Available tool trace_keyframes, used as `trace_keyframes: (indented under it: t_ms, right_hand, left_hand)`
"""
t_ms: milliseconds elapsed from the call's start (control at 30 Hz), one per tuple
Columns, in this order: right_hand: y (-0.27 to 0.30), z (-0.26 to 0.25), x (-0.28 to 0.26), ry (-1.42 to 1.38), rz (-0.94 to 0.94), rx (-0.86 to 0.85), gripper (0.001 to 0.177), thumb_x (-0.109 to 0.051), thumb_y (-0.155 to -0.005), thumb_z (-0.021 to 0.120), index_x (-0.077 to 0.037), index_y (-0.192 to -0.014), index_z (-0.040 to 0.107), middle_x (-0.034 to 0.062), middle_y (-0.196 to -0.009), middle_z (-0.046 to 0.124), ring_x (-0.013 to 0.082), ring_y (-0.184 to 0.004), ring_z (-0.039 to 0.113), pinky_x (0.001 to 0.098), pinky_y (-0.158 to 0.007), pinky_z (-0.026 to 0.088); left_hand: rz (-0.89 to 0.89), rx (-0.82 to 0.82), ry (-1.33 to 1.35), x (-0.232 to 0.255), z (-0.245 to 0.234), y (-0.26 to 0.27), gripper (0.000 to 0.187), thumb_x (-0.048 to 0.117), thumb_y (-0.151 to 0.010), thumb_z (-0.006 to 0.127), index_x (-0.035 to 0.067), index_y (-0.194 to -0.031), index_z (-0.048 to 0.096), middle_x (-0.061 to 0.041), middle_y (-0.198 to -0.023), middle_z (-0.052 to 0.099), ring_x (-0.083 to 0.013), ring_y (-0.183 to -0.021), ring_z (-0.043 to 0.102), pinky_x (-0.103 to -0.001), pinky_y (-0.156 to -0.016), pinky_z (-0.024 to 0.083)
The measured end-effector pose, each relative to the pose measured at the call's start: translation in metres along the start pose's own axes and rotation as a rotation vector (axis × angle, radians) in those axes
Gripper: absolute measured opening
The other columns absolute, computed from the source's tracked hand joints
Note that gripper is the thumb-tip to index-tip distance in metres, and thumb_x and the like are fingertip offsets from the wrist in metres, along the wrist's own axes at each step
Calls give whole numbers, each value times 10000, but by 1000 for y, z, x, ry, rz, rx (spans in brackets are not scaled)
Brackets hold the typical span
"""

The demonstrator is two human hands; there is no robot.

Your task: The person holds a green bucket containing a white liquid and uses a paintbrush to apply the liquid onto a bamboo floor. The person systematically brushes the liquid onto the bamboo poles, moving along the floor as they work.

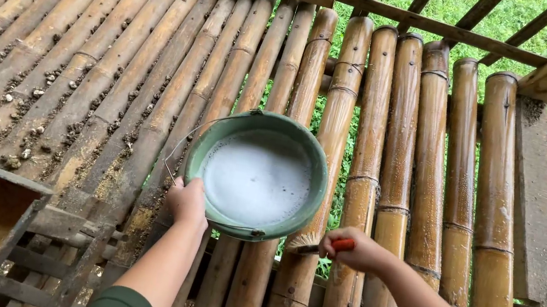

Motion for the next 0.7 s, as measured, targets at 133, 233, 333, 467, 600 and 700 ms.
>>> trace_keyframes:
  t_ms: [133,233,333,467,600,700]
  right_hand:
    - [-17,-32,-5,-206,-43,303,244,147,-595,529,-24,-705,662,164,-800,724,305,-783,708,385,-676,556]
    - [-18,-31,24,-456,-76,541,198,162,-696,558,-34,-716,577,187,-969,717,227,-789,631,279,-650,480]
    - [20,-3,24,-436,-83,445,230,186,-670,476,-29,-676,554,188,-897,737,265,-797,661,282,-628,479]
    - [51,17,35,-544,139,196,266,204,-692,488,-43,-659,580,222,-879,763,313,-806,678,316,-654,504]
    - [17,-19,77,-703,-92,355,291,233,-686,521,-50,-747,557,203,-902,671,312,-840,628,402,-740,512]
    - [-17,-43,71,-714,-134,732,322,214,-756,560,-92,-787,465,125,-1032,660,264,-959,655,357,-830,530]
  left_hand:
    - [9,23,47,-12,5,-6,579,99,-730,567,34,-1297,664,-210,-1202,674,-336,-1208,626,-454,-974,489]
    - [3,4,41,-8,-1,1,599,101,-712,574,46,-1303,656,-194,-1204,677,-341,-1217,621,-456,-966,493]
    - [5,0,-6,21,-15,35,564,105,-699,573,54,-1249,685,-178,-1107,691,-335,-1138,649,-450,-923,502]
    - [10,8,7,12,-12,24,532,108,-671,578,65,-1186,702,-146,-1046,670,-277,-1056,638,-425,-880,506]
    - [-2,4,-5,17,-15,31,530,124,-685,573,69,-1199,690,-145,-1059,681,-281,-1065,652,-418,-888,506]
    - [-12,-6,-39,-16,-6,-8,602,112,-689,589,53,-1283,668,-150,-1112,665,-317,-1137,637,-453,-931,496]
Point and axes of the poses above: each hand's wrist, its own y-axis away from the middle knuckle, its own z-axis out of the palm, x = y × z, the point moved 1 cm from there along -y, towards the middle knuckle
